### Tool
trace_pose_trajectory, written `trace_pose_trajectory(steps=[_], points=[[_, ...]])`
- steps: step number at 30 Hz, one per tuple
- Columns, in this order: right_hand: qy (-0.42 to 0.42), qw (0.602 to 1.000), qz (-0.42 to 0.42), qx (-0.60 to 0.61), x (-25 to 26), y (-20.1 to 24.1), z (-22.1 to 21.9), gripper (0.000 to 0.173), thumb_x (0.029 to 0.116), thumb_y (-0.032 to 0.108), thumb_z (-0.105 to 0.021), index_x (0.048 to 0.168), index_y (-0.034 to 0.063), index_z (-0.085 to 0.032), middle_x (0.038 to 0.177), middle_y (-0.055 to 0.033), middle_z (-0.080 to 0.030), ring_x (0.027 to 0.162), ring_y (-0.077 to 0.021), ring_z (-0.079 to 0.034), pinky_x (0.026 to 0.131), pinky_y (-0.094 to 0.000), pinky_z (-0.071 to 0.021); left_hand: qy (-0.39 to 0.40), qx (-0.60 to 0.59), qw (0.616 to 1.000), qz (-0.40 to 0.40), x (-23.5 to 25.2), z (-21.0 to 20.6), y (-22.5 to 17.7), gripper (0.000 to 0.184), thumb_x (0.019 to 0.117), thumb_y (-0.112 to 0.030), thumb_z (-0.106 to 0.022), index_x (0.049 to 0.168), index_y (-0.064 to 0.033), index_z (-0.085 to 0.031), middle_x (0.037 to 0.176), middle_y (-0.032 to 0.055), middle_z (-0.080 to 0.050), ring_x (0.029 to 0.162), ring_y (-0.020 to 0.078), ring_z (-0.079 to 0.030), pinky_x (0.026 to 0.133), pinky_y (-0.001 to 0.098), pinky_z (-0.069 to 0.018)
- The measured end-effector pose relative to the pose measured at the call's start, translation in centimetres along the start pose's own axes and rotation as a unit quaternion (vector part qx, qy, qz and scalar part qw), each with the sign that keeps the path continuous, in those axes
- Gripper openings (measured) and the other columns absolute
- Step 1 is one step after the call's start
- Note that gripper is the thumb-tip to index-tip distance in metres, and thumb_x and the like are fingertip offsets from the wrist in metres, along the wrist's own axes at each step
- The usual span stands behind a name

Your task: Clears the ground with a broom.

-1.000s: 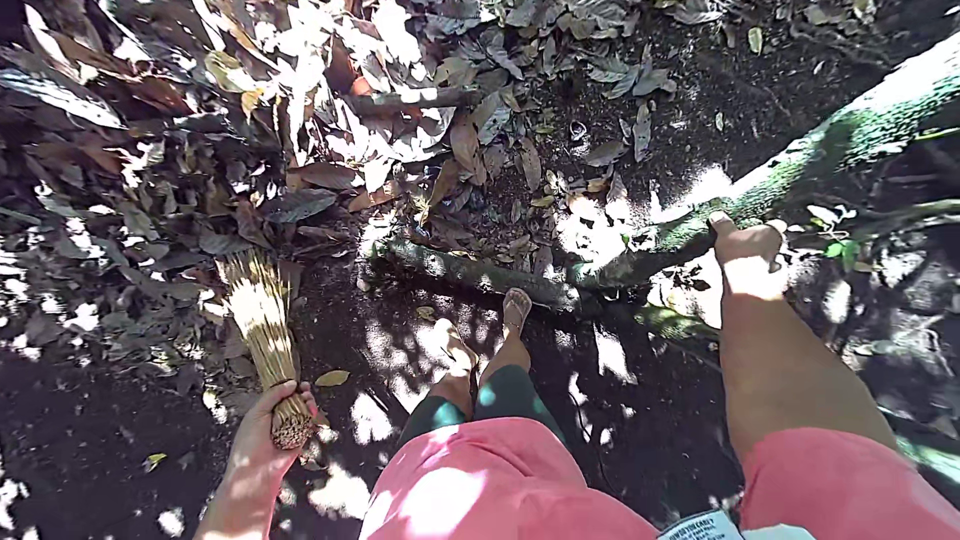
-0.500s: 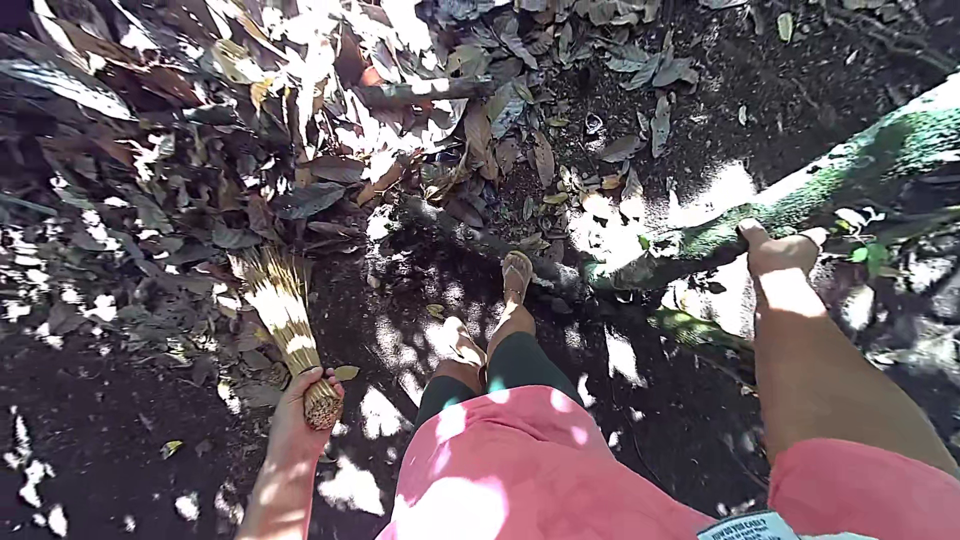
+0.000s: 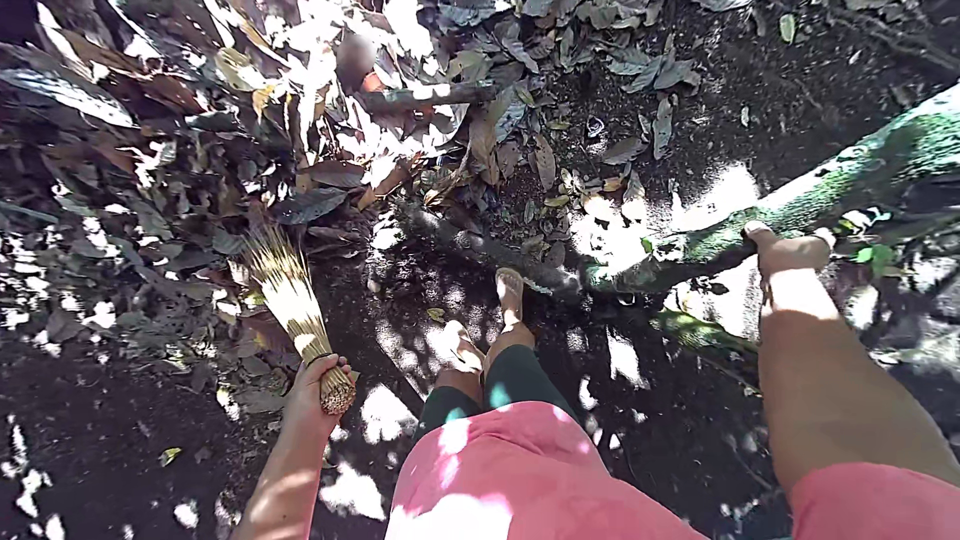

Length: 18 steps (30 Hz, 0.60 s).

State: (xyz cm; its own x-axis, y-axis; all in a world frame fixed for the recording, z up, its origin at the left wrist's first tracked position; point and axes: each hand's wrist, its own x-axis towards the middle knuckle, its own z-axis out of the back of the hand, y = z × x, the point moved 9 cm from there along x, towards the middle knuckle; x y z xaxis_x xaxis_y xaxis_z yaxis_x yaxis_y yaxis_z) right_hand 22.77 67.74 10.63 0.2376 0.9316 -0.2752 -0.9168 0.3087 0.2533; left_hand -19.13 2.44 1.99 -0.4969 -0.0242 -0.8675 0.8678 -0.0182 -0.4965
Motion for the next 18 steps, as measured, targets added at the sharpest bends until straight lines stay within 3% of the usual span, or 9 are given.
trace_pose_trajectory(steps=[4, 8, 12, 18], points=[[0.02, 0.998, 0.001, -0.052, 0.4, 0.2, 0.0, 0.084, 0.093, 0.055, -0.069, 0.133, -0.0176, -0.052, 0.14, -0.0398, -0.05, 0.139, -0.0492, -0.045, 0.113, -0.0644, -0.0335, 0.023, -0.021, 1.0, -0.001, -1.0, 0.0, 0.8, 0.014, 0.1015, -0.009, -0.047, 0.116, -0.0101, -0.049, 0.084, 0.0052, -0.064, 0.065, 0.013, -0.067, 0.058, 0.0282, -0.0599], [0.019, 0.995, 0.033, -0.097, 4.0, -1.8, -1.3, 0.085, 0.0928, 0.065, -0.062, 0.129, -0.012, -0.059, 0.139, -0.0367, -0.053, 0.137, -0.0473, -0.048, 0.113, -0.0632, -0.0371, 0.028, -0.047, 0.999, -0.002, -2.0, 1.0, 2.7, 0.009, 0.1023, -0.011, -0.047, 0.109, -0.0092, -0.052, 0.083, 0.0047, -0.065, 0.065, 0.0117, -0.067, 0.058, 0.0266, -0.0598], [0.021, 0.994, 0.036, -0.103, 3.0, -1.1, -1.3, 0.076, 0.0969, 0.058, -0.059, 0.131, -0.0101, -0.059, 0.141, -0.0332, -0.054, 0.139, -0.0427, -0.047, 0.116, -0.0578, -0.0363, 0.003, -0.08, 0.997, 0.003, -2.7, 3.3, 3.9, 0.008, 0.1021, -0.012, -0.048, 0.106, -0.0094, -0.054, 0.082, 0.0048, -0.065, 0.064, 0.0125, -0.066, 0.057, 0.0273, -0.0592], [0.008, 0.995, 0.025, -0.097, 4.0, -1.8, -2.0, 0.076, 0.0971, 0.059, -0.058, 0.129, -0.01, -0.061, 0.139, -0.0337, -0.055, 0.138, -0.0437, -0.048, 0.113, -0.06, -0.0376, -0.002, -0.107, 0.994, -0.011, -2.2, 5.7, 2.0, 0.011, 0.1023, -0.014, -0.047, 0.102, -0.0081, -0.055, 0.081, 0.0058, -0.066, 0.063, 0.013, -0.067, 0.056, 0.0276, -0.0601]])
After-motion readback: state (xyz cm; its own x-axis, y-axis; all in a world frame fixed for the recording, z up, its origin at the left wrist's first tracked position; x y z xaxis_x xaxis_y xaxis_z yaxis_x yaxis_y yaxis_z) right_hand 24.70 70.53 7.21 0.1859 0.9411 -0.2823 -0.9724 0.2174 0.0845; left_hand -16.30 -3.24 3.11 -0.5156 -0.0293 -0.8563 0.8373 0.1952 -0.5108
